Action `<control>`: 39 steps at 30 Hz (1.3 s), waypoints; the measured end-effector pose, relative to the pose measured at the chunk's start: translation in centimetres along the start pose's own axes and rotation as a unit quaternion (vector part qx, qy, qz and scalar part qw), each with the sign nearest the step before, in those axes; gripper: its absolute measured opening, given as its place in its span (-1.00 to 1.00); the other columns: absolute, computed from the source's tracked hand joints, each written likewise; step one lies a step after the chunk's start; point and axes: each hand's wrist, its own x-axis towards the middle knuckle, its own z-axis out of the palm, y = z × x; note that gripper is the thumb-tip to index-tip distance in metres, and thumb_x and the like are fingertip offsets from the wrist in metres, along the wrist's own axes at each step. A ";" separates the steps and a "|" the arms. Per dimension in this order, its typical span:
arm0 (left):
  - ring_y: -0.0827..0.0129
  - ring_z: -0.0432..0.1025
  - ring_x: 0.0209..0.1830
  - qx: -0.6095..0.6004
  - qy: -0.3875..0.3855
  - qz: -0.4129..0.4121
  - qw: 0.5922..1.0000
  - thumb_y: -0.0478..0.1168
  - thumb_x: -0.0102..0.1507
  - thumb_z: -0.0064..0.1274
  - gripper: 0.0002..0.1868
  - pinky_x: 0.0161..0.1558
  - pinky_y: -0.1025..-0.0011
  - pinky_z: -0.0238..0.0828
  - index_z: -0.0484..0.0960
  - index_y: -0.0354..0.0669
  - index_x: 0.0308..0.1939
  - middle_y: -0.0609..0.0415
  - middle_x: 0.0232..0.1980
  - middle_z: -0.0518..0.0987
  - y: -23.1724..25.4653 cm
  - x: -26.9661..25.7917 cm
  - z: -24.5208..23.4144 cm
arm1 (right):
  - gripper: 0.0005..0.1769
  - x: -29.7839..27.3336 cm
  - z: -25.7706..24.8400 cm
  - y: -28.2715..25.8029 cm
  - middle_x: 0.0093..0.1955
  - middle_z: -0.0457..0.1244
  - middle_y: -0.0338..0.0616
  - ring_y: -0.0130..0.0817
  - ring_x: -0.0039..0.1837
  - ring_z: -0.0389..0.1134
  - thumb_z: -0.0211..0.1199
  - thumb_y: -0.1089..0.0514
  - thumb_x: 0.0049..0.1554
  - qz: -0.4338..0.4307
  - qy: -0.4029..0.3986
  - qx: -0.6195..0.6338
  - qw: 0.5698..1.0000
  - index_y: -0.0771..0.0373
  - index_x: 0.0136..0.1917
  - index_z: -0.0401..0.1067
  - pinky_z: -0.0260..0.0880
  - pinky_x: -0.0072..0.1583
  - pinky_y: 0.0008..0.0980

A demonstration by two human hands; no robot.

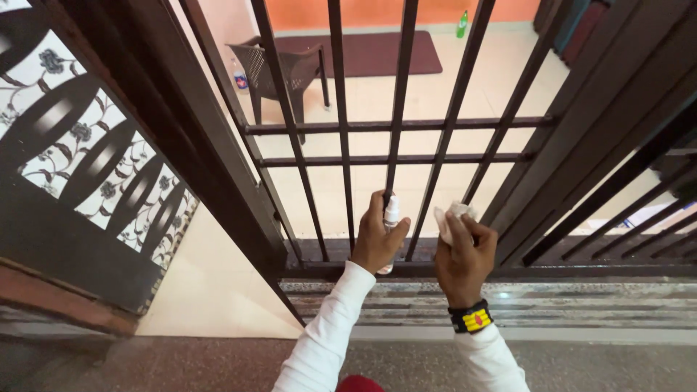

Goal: The person sprays a liquid from a small bottle onto a metal gate and wipes it with a cloth. The person systematically cleans the vertical and horizontal bars of the gate, moving from the bottom to the top.

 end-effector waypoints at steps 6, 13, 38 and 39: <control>0.35 0.50 -0.55 0.026 0.012 0.027 0.999 -0.25 0.26 0.14 -0.55 -0.50 0.39 0.43 0.31 -0.26 0.15 0.00 -0.37 0.51 -0.6 0.7 -0.2 | -0.43 7.6 -1.4 -4.4 0.45 0.18 0.09 0.07 0.48 0.29 0.40 0.45 0.19 -0.088 0.053 0.050 0.993 0.14 0.42 0.45 0.41 0.43 -0.15; 0.39 0.49 -0.54 -0.028 -0.023 0.016 0.999 -0.30 0.25 0.13 -0.57 -0.49 0.43 0.42 0.32 -0.25 0.14 0.04 -0.29 0.52 -0.2 0.4 -0.9 | -0.38 9.0 2.1 -4.3 0.71 -0.09 -0.05 0.02 0.60 0.21 0.20 0.48 0.32 -0.145 0.002 0.004 0.989 0.17 0.58 0.23 0.30 0.57 -0.07; 0.45 0.48 -0.48 -0.071 -0.030 0.021 0.997 -0.31 0.26 0.09 -0.57 -0.47 0.46 0.45 0.33 -0.29 0.17 0.04 -0.26 0.51 -1.2 0.5 -0.7 | -0.23 0.7 7.2 0.6 0.68 -0.23 0.43 0.27 0.51 0.24 0.14 0.54 0.20 -0.120 -0.043 0.029 0.991 0.34 0.62 0.05 0.51 0.12 -0.27; 0.45 0.47 -0.50 -0.078 -0.037 0.015 0.996 -0.31 0.27 0.09 -0.56 -0.48 0.47 0.44 0.32 -0.29 0.18 0.04 -0.29 0.53 -1.3 0.5 -0.8 | -0.26 -1.5 7.4 0.7 0.65 -0.20 0.54 0.22 0.43 0.29 0.19 0.50 0.21 -0.074 -0.068 0.059 0.993 0.34 0.59 0.05 0.45 -0.03 -0.30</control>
